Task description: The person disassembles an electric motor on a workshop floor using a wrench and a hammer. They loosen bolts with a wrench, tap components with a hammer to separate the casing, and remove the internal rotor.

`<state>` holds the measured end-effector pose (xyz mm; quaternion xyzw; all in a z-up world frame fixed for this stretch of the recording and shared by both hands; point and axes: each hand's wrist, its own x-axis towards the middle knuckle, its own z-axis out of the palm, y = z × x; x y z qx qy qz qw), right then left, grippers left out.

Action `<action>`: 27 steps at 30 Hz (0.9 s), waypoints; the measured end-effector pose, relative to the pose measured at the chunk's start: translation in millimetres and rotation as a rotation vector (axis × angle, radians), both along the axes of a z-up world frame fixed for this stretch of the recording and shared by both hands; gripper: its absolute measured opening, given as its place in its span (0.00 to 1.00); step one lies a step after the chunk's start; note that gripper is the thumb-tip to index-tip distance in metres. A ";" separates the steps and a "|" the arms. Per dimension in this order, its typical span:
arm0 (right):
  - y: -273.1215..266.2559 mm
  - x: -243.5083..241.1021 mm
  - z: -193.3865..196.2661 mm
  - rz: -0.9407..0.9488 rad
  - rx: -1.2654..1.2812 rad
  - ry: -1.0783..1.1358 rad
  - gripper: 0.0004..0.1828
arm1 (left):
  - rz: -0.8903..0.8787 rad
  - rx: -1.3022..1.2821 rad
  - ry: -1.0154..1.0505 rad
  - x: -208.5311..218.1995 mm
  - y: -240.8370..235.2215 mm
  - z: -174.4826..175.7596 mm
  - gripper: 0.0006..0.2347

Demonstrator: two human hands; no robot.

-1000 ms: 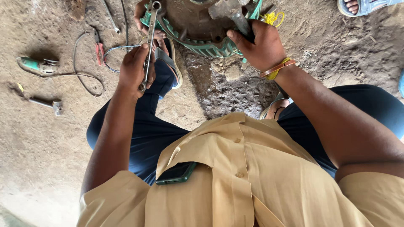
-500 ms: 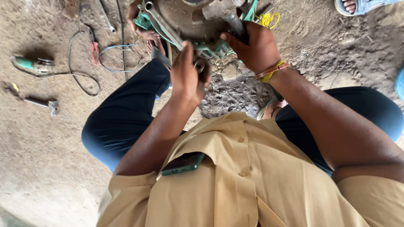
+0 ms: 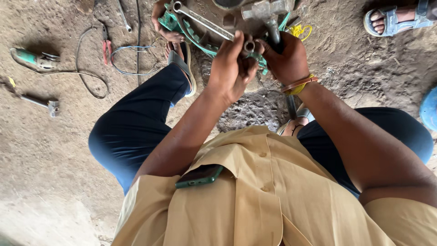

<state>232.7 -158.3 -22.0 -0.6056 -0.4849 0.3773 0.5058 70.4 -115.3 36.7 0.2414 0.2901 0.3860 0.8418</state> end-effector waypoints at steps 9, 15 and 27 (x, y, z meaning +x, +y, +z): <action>-1.1 0.7 -0.9 -0.032 -0.007 -0.127 0.21 | -0.149 0.075 0.068 -31.6 -3.4 7.2 0.17; 1.6 8.9 -28.1 -0.014 0.264 -0.276 0.15 | -0.240 0.183 -0.086 -11.7 -2.3 43.4 0.17; -1.7 1.3 0.3 0.014 -0.018 -0.176 0.24 | -0.166 0.268 0.605 -120.5 -21.9 33.1 0.14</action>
